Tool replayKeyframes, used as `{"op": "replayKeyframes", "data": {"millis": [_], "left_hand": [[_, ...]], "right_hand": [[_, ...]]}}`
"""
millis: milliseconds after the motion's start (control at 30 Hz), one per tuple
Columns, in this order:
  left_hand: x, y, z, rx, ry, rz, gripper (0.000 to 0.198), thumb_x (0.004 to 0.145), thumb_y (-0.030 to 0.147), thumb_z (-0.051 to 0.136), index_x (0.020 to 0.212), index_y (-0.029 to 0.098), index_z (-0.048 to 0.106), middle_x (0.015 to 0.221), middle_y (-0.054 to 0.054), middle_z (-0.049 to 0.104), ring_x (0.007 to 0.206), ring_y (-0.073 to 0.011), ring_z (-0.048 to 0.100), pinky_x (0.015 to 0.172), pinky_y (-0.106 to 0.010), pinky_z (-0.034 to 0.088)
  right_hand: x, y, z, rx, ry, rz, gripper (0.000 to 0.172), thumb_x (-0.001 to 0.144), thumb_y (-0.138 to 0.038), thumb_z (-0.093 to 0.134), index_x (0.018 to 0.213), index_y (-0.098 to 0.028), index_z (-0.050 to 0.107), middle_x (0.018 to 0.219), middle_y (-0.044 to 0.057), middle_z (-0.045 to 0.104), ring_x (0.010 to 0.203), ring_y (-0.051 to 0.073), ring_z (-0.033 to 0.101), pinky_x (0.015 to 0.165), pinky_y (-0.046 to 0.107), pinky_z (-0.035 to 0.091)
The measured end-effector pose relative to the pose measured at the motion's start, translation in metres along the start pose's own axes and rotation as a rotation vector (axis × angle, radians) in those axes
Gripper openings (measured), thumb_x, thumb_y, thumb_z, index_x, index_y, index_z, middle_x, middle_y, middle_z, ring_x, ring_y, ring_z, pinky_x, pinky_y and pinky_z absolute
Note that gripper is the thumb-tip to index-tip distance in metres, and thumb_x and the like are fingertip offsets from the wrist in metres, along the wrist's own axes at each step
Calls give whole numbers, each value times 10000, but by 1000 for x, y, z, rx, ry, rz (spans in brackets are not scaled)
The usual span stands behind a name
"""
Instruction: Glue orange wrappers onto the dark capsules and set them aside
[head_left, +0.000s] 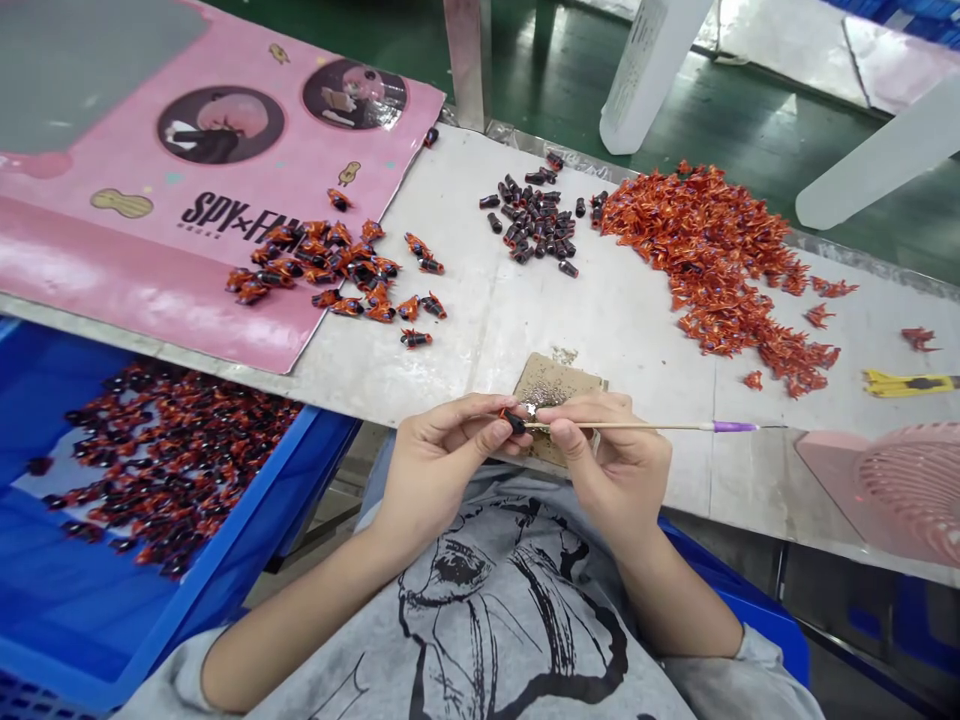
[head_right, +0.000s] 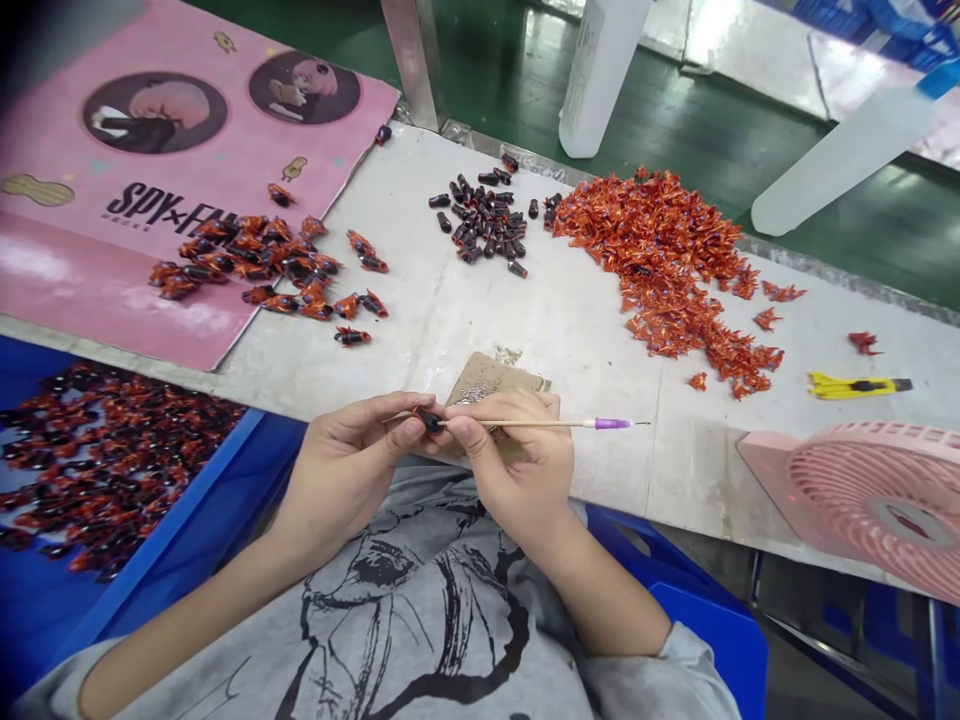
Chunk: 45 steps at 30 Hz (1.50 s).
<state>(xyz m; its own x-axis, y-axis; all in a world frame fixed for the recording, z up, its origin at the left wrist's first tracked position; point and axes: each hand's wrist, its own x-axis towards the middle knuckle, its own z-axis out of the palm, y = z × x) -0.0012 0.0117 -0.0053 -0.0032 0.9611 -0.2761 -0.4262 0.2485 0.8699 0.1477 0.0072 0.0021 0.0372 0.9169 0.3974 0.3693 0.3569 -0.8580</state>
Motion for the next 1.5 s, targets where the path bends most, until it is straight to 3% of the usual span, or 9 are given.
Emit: {"op": "replayKeyframes", "data": {"millis": [200,333,467,567,700,767,967,1133,1500], "left_hand": [[-2,0,1,-41,-36,-5,223,596,346,979,768,285,851,773,-2,829,594,-131,749,599,-207,645],[-3,1,0,-37,-58,-35,209,601,334,977,759,280,851,773,-15,831,577,-141,742,591,-231,652],[-3,3,-2,-37,-62,-83,239,579,342,986,762,269,851,776,-20,830,573,-139,739,594,-234,648],[-3,5,-3,-31,-55,-116,264,572,351,989,781,264,853,762,-22,827,569,-140,740,600,-234,646],[-2,5,-6,-24,-39,-115,269,570,355,988,784,265,852,753,-23,826,573,-149,747,577,-230,642],[-2,4,-7,-12,-37,-97,252,586,338,983,789,264,853,755,-21,826,581,-150,752,573,-222,639],[-6,1,-7,77,-58,-34,180,659,262,935,820,263,855,808,-31,831,661,-179,772,631,-267,666],[-7,2,-5,155,-85,26,165,678,215,903,826,271,857,855,-37,835,727,-197,776,652,-283,673],[-10,3,-6,179,-124,61,197,718,131,876,848,277,857,885,-9,842,777,-151,785,697,-195,658]], "right_hand": [[0,0,-2,8,-56,-55,139,955,-188,651,876,-232,756,728,3,769,694,184,703,779,371,495],[0,1,-3,35,-124,-86,136,986,-218,589,910,-230,701,749,12,742,729,191,691,800,380,496],[-3,5,-8,10,-97,-55,100,986,-242,571,902,-236,625,797,20,717,738,194,667,778,376,485],[-3,12,-14,-115,-90,-104,101,973,-197,562,885,-238,592,789,13,705,738,194,654,767,375,440],[-3,24,-17,-394,-198,-187,143,947,-130,555,841,-225,569,761,7,703,728,188,628,750,378,360],[-4,25,-17,-425,-210,-189,150,952,-127,550,836,-221,567,755,7,703,723,185,627,744,376,353],[-5,10,-14,-112,-44,-64,107,982,-227,581,880,-232,613,794,21,721,756,197,676,757,374,457],[-5,2,-7,90,-72,1,80,974,-227,612,894,-229,623,768,8,709,721,170,678,682,328,470],[-8,3,-3,130,-75,-16,73,961,-184,621,905,-231,624,824,14,716,757,167,679,676,328,473]]}}
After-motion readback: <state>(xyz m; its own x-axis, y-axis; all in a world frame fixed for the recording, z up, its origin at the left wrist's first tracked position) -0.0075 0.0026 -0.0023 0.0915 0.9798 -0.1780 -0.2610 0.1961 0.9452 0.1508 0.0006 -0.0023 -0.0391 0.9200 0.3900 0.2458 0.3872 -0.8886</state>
